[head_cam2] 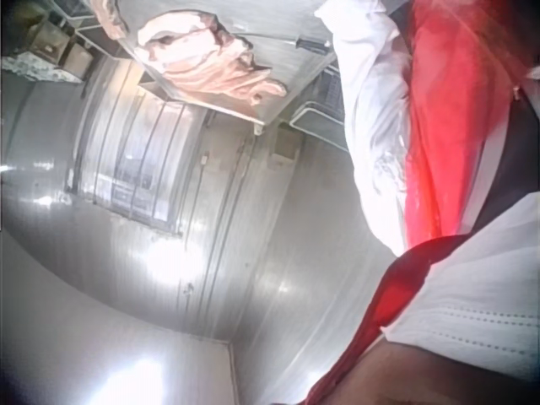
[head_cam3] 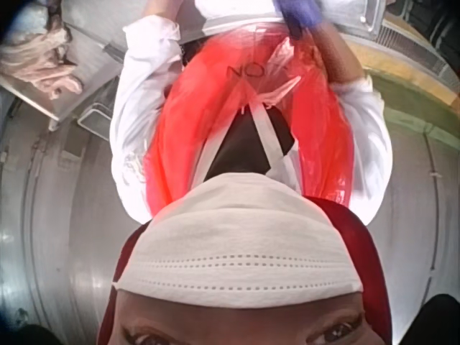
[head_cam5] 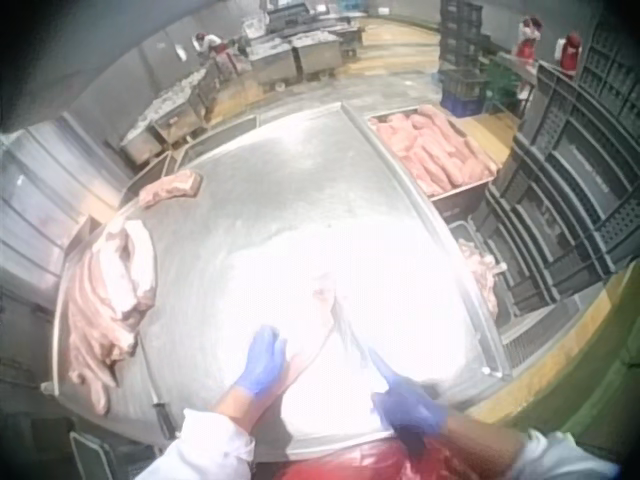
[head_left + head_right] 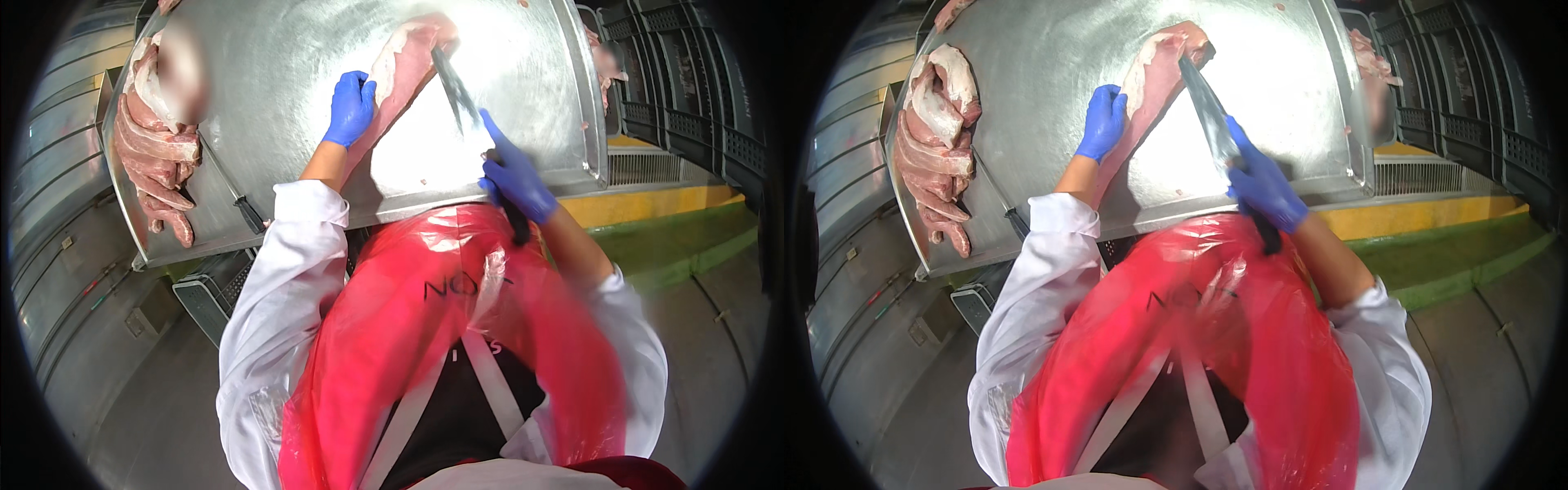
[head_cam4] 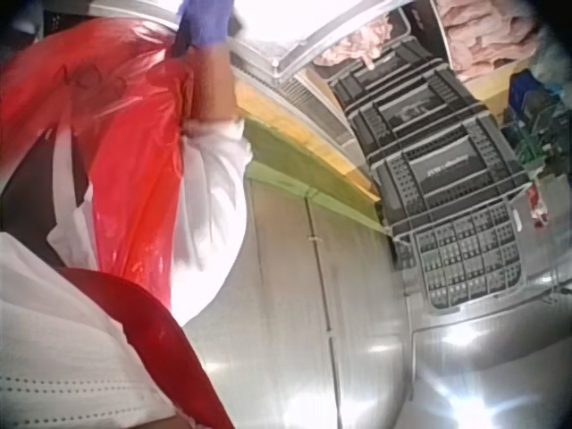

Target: The person uses a knife to trim fat and connective tissue from large cuts of raw meat on a stainless steel table. They repeatedly slice along the surface of the meat, separating the lean muscle from the fat layer, and place the trimmed pieces into a bin below the table.

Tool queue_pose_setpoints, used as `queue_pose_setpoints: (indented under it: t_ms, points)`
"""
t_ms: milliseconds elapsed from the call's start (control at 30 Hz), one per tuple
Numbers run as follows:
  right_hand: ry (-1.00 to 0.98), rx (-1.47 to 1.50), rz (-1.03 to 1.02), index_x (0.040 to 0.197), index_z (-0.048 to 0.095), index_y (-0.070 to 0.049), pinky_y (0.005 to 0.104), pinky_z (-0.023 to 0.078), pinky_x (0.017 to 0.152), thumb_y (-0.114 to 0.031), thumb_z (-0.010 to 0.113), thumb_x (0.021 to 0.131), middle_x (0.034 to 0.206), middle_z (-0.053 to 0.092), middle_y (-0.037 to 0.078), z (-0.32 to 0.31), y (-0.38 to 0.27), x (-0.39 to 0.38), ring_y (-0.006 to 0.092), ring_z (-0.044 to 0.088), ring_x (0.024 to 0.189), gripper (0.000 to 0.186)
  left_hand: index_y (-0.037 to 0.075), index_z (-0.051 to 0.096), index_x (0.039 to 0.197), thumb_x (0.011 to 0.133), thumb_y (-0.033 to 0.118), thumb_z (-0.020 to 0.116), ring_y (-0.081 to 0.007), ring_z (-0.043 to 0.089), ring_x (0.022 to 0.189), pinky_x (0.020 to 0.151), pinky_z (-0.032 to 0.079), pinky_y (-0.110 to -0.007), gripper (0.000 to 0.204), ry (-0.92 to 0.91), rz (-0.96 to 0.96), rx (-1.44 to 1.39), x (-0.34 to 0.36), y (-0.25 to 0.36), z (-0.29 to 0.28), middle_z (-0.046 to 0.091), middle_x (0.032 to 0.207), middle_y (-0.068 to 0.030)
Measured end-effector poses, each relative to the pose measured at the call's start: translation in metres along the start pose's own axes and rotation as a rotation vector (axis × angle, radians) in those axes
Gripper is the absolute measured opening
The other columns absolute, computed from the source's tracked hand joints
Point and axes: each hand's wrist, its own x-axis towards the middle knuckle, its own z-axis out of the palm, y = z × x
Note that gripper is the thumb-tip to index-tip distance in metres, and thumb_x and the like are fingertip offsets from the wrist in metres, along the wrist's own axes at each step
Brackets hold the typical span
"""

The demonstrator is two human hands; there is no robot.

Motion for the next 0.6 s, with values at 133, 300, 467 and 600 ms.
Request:
queue_pose_setpoints:
  t_ms: [133, 300, 467, 600]
  points:
    - [0.299, 0.138, -0.109, 0.163, 0.021, -0.013, 0.0253, 0.051, 0.056, -0.002, 0.052, 0.090, 0.117, 0.067, 0.013, -0.049, 0.020, -0.032, 0.0110, 0.061, 0.070, 0.080, 0.000, 0.061, 0.111, 0.093, 0.019, 0.064, -0.0384, 0.064, 0.100, 0.086, 0.052, -0.045, 0.026, -0.038, 0.091, 0.268, 0.025, 0.046, -0.010, 0.064, 0.108, -0.0216]
    - [0.391, 0.302, -0.293, 0.165, 0.009, -0.021, 0.0272, 0.049, 0.049, -0.003, 0.048, 0.094, 0.079, 0.061, 0.007, -0.091, -0.011, 0.015, 0.0110, 0.054, 0.055, 0.084, 0.008, 0.063, 0.124, 0.085, 0.038, 0.071, -0.0365, 0.066, 0.105, 0.091, 0.053, -0.045, 0.050, -0.357, 0.312, 0.536, 0.107, 0.161, 0.023, 0.068, 0.114, -0.0175]
    - [0.346, 0.253, -0.339, 0.165, 0.007, -0.026, 0.0288, 0.052, 0.051, -0.009, 0.051, 0.096, 0.077, 0.062, 0.010, -0.072, -0.001, 0.079, 0.0131, 0.057, 0.056, 0.084, 0.004, 0.072, 0.105, 0.082, 0.024, 0.071, -0.0277, 0.071, 0.084, 0.080, 0.056, -0.038, 0.030, -0.398, -0.022, 0.257, 0.180, 0.081, 0.046, 0.074, 0.091, -0.0140]
    - [0.291, 0.210, -0.401, 0.165, 0.006, -0.024, 0.0322, 0.055, 0.057, -0.014, 0.053, 0.095, 0.085, 0.064, 0.011, -0.051, -0.034, 0.141, 0.0172, 0.062, 0.063, 0.084, 0.002, 0.074, 0.093, 0.082, 0.017, 0.070, -0.0165, 0.068, 0.074, 0.071, 0.055, -0.031, 0.019, -0.445, -0.211, -0.081, 0.183, 0.067, 0.044, 0.072, 0.080, -0.0089]
